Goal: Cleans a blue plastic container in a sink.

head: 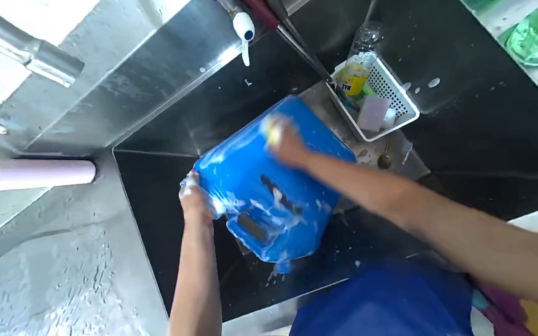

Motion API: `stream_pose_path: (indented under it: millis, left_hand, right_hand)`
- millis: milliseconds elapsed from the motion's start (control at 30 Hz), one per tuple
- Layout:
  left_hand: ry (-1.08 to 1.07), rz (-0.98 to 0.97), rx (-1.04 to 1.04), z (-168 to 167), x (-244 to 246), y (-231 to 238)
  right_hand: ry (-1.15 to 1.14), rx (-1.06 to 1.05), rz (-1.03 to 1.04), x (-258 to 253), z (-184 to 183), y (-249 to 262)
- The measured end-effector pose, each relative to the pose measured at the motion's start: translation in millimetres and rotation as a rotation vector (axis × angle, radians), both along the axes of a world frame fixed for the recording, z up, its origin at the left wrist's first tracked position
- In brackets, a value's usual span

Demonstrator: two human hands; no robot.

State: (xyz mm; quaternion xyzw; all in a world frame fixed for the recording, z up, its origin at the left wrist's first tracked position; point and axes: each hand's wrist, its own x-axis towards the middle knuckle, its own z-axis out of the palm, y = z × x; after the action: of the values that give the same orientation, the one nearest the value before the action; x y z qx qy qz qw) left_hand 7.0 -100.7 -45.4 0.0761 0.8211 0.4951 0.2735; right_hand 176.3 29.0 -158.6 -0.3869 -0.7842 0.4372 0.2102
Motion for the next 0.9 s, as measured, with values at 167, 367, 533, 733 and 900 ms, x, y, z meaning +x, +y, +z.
stream_pose_path:
  millis: [167, 367, 533, 733, 900]
  left_hand:
    - [0.166, -0.228, -0.067, -32.7, 34.5, -75.1]
    - [0.173, -0.156, -0.059, -59.9, 37.1, -92.5]
    - [0.087, -0.27, -0.051, -50.1, 31.2, -112.2]
    - [0.157, -0.586, -0.238, -59.2, 32.0, -156.9]
    - [0.158, -0.637, -0.221, -67.0, 22.5, -155.6]
  right_hand:
    - [-0.032, -0.227, 0.341, 25.4, -26.0, 3.9]
    - [-0.244, -0.268, 0.108, 31.8, -51.3, 20.9]
    - [0.17, 0.001, 0.701, -91.1, 45.9, -63.1]
    - [-0.436, -0.346, 0.12, 8.4, -135.2, 101.8]
    - [0.126, 0.056, 0.442, 91.7, 18.3, -83.1]
